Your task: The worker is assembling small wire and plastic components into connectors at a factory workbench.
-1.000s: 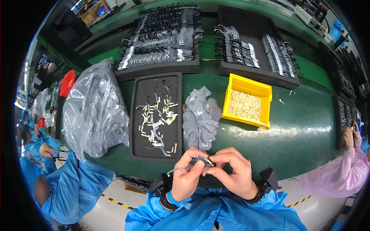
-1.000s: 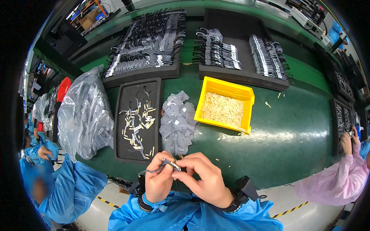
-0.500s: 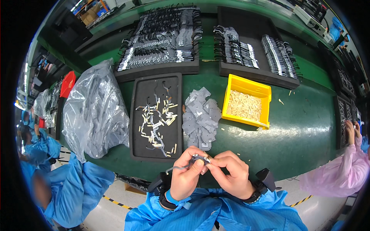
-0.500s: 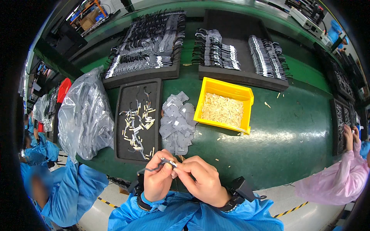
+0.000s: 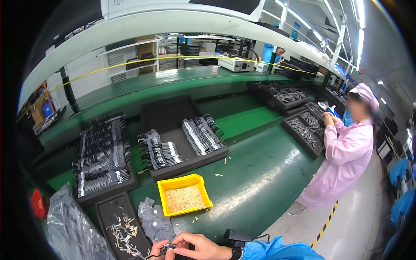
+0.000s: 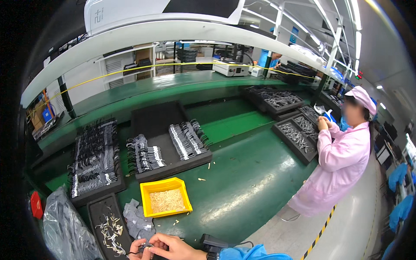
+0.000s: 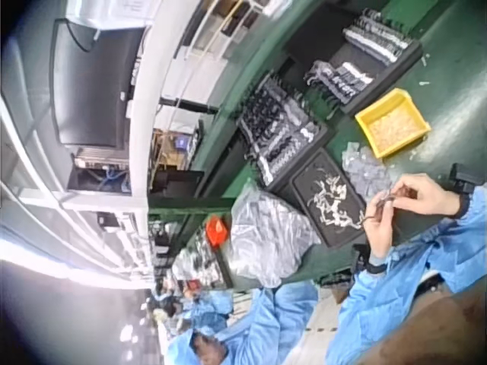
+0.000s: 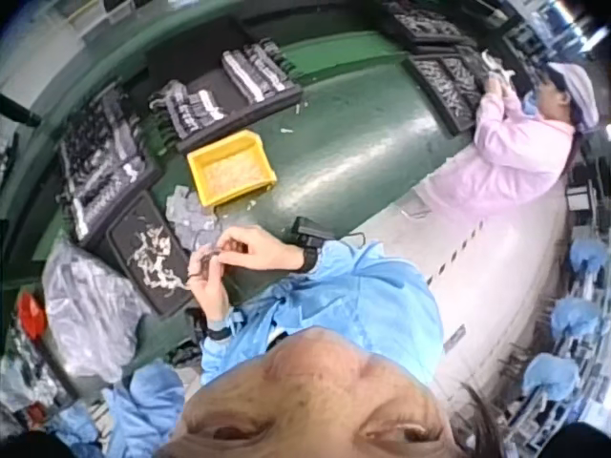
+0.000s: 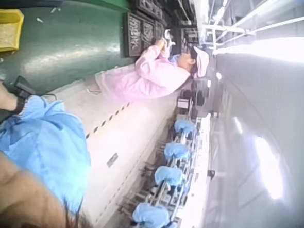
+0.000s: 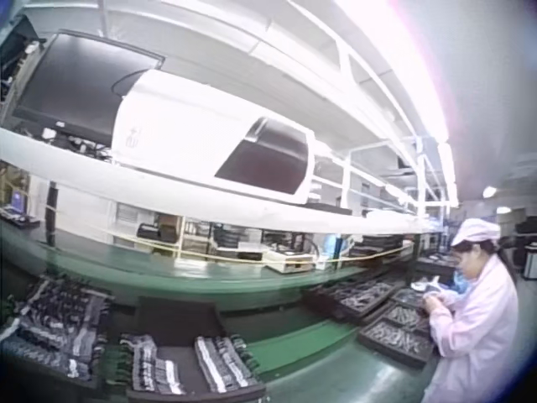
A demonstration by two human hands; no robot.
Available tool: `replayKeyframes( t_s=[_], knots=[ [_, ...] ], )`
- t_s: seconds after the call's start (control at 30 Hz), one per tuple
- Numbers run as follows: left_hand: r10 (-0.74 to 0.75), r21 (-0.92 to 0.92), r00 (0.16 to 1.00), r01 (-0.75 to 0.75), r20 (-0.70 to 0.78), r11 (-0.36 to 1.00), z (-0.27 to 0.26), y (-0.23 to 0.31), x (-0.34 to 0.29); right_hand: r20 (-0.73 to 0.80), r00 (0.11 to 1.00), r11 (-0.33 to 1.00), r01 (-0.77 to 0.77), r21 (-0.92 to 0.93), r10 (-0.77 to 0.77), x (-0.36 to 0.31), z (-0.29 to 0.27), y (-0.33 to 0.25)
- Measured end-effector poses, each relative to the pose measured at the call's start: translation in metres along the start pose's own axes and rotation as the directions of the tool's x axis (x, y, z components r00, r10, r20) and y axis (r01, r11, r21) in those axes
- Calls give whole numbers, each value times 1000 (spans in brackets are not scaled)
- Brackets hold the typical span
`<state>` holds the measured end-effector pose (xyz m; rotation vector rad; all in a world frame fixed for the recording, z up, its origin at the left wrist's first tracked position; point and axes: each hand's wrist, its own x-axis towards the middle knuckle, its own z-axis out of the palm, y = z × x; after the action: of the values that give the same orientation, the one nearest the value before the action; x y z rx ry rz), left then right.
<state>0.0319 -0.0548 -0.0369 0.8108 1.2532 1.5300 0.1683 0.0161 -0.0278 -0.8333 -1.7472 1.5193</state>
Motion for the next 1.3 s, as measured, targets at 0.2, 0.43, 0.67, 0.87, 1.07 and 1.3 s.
replayKeyframes(
  t_s=[0.2, 0.43, 0.67, 0.87, 1.07, 1.3],
  knots=[
    [-33, -31, 998, 34, 54, 999, 5, 9, 4, -88, 982, 985, 165, -50, -169, -1, 3, 6],
    [59, -139, 991, -42, 117, 989, 16, -2, 2, -127, 967, 974, 225, 20, -221, -4, 2, -5],
    [102, 25, 994, -103, 33, 994, 22, -2, 5, -163, 925, 938, 331, -103, -344, -9, -7, -11],
    [103, 28, 994, -104, 31, 994, 22, -1, 5, -82, 961, 964, 258, -69, -263, -12, -14, -13],
    [89, 25, 995, -90, 48, 996, 20, -6, 7, -72, 964, 964, 248, -90, -255, -14, -17, -10],
    [72, 59, 993, -77, 91, 995, 19, -7, 8, -64, 967, 964, 240, -118, -249, -16, -20, -10]
  ],
)
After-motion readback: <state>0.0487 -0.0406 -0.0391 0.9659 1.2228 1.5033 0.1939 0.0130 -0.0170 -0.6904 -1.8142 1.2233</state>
